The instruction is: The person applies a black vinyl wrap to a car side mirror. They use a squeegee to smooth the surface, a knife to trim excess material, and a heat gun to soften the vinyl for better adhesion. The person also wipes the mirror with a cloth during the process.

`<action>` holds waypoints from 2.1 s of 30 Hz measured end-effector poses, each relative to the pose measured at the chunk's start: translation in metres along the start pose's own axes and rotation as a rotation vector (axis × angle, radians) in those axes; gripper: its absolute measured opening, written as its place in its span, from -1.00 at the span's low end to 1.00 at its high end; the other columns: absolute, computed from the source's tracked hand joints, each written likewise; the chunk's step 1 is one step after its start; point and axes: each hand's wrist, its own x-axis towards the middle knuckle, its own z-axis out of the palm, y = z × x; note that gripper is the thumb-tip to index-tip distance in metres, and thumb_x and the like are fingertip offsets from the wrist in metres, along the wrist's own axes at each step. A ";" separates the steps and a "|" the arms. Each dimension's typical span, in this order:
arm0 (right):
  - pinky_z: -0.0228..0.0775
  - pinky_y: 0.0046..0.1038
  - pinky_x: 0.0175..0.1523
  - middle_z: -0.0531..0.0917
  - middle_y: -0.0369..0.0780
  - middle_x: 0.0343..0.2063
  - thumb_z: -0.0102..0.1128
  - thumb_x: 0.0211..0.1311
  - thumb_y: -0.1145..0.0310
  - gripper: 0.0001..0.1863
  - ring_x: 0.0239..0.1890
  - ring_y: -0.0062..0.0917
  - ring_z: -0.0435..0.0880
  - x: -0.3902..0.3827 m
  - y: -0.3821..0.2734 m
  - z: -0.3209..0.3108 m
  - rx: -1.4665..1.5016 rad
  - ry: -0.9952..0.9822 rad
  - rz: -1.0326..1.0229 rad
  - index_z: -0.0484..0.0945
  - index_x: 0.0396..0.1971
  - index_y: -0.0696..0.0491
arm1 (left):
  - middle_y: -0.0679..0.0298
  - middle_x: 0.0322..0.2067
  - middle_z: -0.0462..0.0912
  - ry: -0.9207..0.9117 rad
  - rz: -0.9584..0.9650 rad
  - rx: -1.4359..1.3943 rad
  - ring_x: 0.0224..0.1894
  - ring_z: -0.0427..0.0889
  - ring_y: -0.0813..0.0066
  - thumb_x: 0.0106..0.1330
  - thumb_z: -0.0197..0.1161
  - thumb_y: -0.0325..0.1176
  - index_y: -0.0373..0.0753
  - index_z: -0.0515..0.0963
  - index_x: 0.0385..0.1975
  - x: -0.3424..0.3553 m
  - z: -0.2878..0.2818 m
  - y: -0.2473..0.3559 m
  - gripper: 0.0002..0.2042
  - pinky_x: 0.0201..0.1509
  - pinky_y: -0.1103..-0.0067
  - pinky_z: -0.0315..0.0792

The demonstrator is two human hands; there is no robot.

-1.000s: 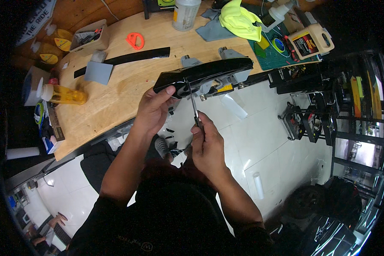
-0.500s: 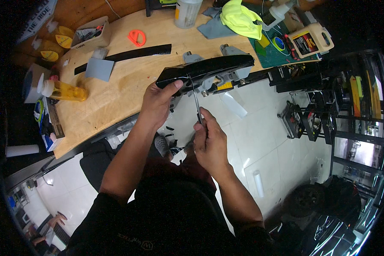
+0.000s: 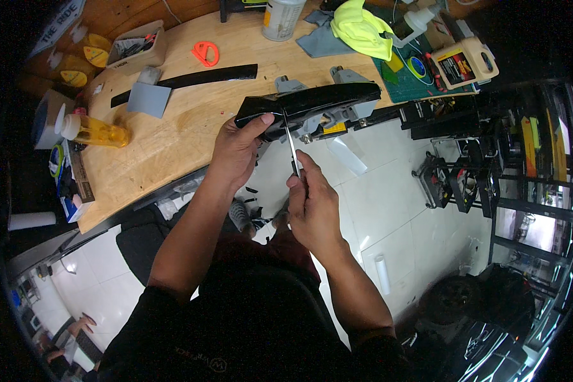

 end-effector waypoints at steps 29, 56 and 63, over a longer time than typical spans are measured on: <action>0.40 -0.46 -0.46 0.58 -0.13 -0.50 -0.11 0.34 0.53 -0.61 -0.61 -0.47 0.56 -0.007 0.004 0.005 0.030 0.041 -0.045 0.32 0.16 0.18 | 0.41 -0.37 0.64 0.026 -0.038 0.008 -0.32 0.48 0.75 0.26 0.30 -0.39 -0.25 0.60 -0.30 -0.006 -0.016 0.008 -0.89 -0.15 0.70 0.33; 0.34 -0.66 -0.37 0.47 -0.28 -0.41 -0.12 0.46 0.39 -0.67 -0.48 -0.71 0.41 -0.021 0.028 0.022 0.222 0.139 0.036 0.30 0.11 0.21 | 0.42 -0.32 0.64 -0.045 0.079 0.206 -0.29 0.49 0.70 0.24 0.30 -0.44 -0.30 0.59 -0.16 -0.005 -0.008 0.004 -0.81 -0.16 0.67 0.38; 0.38 -0.60 -0.17 0.51 -0.27 -0.35 -0.15 0.48 0.38 -0.72 -0.32 -0.66 0.48 -0.023 0.031 0.041 0.455 0.187 0.061 0.34 0.05 0.21 | 0.41 -0.38 0.63 -0.079 0.170 0.426 -0.38 0.47 0.70 0.25 0.31 -0.40 -0.32 0.60 -0.23 0.003 -0.013 -0.003 -0.83 -0.27 0.67 0.37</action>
